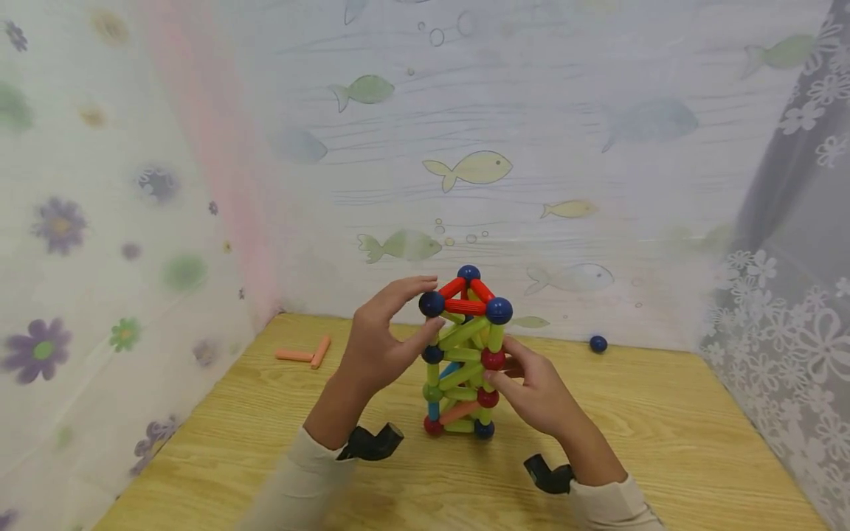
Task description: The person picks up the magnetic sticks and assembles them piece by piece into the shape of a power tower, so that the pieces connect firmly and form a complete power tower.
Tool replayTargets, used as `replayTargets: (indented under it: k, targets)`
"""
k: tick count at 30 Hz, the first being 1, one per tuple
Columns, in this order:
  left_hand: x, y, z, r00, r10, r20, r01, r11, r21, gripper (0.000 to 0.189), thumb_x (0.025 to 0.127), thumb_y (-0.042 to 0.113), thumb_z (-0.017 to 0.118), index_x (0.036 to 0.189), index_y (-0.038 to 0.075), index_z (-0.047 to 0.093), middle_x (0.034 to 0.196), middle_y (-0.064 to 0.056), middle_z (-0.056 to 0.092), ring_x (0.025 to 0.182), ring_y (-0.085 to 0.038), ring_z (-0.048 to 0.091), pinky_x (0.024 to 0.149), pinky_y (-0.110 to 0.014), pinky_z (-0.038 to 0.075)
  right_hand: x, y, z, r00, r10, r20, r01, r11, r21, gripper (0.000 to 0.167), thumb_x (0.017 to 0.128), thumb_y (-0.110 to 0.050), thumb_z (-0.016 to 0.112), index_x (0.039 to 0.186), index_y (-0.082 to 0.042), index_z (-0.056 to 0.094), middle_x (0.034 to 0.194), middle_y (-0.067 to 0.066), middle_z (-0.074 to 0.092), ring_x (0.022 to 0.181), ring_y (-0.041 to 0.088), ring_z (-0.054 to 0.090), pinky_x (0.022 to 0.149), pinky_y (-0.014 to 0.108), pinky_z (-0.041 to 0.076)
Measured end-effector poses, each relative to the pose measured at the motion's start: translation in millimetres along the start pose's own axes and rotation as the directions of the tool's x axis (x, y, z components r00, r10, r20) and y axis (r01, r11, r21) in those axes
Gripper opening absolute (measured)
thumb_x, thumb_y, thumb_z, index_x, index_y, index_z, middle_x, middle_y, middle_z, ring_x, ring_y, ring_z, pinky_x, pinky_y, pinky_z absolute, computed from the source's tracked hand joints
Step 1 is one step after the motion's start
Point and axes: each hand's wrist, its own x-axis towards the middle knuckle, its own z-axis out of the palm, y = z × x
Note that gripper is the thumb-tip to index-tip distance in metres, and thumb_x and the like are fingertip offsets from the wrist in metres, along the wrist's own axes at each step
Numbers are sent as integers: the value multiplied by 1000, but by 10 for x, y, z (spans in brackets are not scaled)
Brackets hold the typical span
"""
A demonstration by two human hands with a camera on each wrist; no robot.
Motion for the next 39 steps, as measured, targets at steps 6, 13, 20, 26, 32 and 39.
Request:
replayTargets:
  k: [6,13,20,26,32,39]
  targets:
    - [-352,-552,-294,927,-352,131,362,930,-62,30,101,25,70,130,19,68,125,1,70,114,-16,66,94,-43,56,-28,-27,10,999,45,-7,-45,998,-37,40,102,-23,67,140,-17,58,122,5,71,105,21,73,84,32,58]
    - [-974,-1207,-388,607,-716,346,707,685,178,26,95,20,78,120,14,76,118,-5,73,105,-22,67,84,-42,58,-127,78,72,991,134,-28,-135,990,-40,40,99,-28,73,135,-14,63,123,6,72,104,20,72,83,27,59]
    - [-1203,-1343,-248,527,-763,374,656,645,392,23,93,8,76,116,7,78,115,-8,74,101,-27,69,81,-42,59,-179,127,106,981,179,-71,-183,982,-49,26,94,-35,78,115,-21,73,105,-2,76,93,14,73,78,26,59]
    - [-1175,-1382,-205,554,-758,345,563,646,515,15,95,23,77,103,12,83,101,-4,78,88,-23,72,79,-42,59,-246,160,133,975,205,-81,-210,976,-56,28,94,-36,78,116,-20,73,111,0,76,91,13,74,77,26,59]
    - [-682,-1244,-133,646,-707,289,670,706,228,30,100,49,66,111,23,78,98,6,74,84,-13,66,75,-37,56,-272,151,141,973,215,-87,-218,975,-35,27,95,-34,77,117,-19,74,114,2,76,90,13,74,76,26,59]
    - [429,-712,-57,834,-520,183,551,784,-285,33,100,33,72,129,17,71,120,-1,75,114,-18,68,95,-43,56,-276,146,141,971,223,-88,-225,974,-13,30,95,-36,76,119,-17,74,117,4,75,91,13,74,76,26,58]
